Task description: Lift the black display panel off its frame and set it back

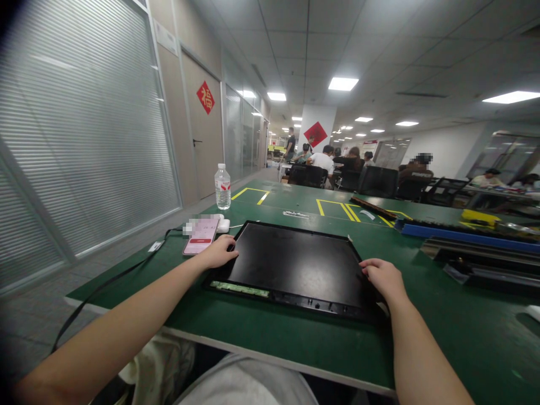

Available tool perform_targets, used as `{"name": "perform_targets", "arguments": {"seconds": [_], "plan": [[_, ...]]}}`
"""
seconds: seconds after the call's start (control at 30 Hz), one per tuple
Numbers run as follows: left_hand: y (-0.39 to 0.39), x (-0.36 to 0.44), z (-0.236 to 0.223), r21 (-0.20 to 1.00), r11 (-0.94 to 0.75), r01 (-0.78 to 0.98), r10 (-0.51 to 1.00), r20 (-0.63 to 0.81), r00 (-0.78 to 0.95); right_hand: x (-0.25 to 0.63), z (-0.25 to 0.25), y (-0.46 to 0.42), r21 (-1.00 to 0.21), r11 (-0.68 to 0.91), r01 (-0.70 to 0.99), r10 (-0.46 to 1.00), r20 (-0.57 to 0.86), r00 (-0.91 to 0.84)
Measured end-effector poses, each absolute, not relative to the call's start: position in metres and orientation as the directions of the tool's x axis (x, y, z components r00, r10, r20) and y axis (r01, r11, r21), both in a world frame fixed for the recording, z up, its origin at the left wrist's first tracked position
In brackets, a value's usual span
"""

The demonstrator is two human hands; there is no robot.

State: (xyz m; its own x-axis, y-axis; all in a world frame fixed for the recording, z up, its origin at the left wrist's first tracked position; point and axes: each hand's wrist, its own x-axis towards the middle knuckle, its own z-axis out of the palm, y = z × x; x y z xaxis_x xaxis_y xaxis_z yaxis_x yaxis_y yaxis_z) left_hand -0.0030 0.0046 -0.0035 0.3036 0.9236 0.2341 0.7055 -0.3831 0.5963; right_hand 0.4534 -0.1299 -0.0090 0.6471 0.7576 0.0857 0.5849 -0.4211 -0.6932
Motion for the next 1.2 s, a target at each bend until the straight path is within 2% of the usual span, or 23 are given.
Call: {"name": "perform_targets", "arguments": {"seconds": [0.17,0.27,0.47,0.63,0.73,0.87,1.1,1.2], "plan": [[0.003,-0.004,-0.002,0.456,-0.399,0.796,0.917,0.188,0.352,0.449,-0.006,-0.131,-0.607,-0.465,0.644,0.762,0.096,0.641],[0.003,-0.006,0.001,0.429,-0.403,0.809,0.915,0.173,0.365,0.445,-0.003,-0.132,-0.576,-0.449,0.683,0.773,0.133,0.621],[-0.003,-0.015,0.008,0.386,-0.598,0.703,0.792,0.151,0.591,0.435,0.003,-0.133,-0.529,-0.388,0.755,0.812,0.192,0.551],[-0.01,-0.022,0.017,0.401,-0.663,0.633,0.701,0.036,0.712,0.429,-0.01,-0.128,-0.561,-0.117,0.819,0.944,0.194,0.267],[-0.012,-0.026,0.022,0.412,-0.665,0.623,0.679,-0.014,0.734,0.431,-0.018,-0.124,-0.55,-0.125,0.826,0.964,0.127,0.231],[-0.013,-0.029,0.026,0.403,-0.658,0.635,0.673,-0.062,0.737,0.436,-0.023,-0.122,-0.545,-0.141,0.826,0.96,0.13,0.25],[-0.011,-0.027,0.025,0.446,-0.742,0.5,0.585,0.067,0.808,0.436,-0.021,-0.122,-0.537,-0.128,0.834,0.96,0.143,0.239],[-0.011,-0.026,0.025,0.467,-0.756,0.458,0.552,0.079,0.83,0.435,-0.02,-0.122,-0.538,-0.126,0.834,0.962,0.139,0.235]]}}
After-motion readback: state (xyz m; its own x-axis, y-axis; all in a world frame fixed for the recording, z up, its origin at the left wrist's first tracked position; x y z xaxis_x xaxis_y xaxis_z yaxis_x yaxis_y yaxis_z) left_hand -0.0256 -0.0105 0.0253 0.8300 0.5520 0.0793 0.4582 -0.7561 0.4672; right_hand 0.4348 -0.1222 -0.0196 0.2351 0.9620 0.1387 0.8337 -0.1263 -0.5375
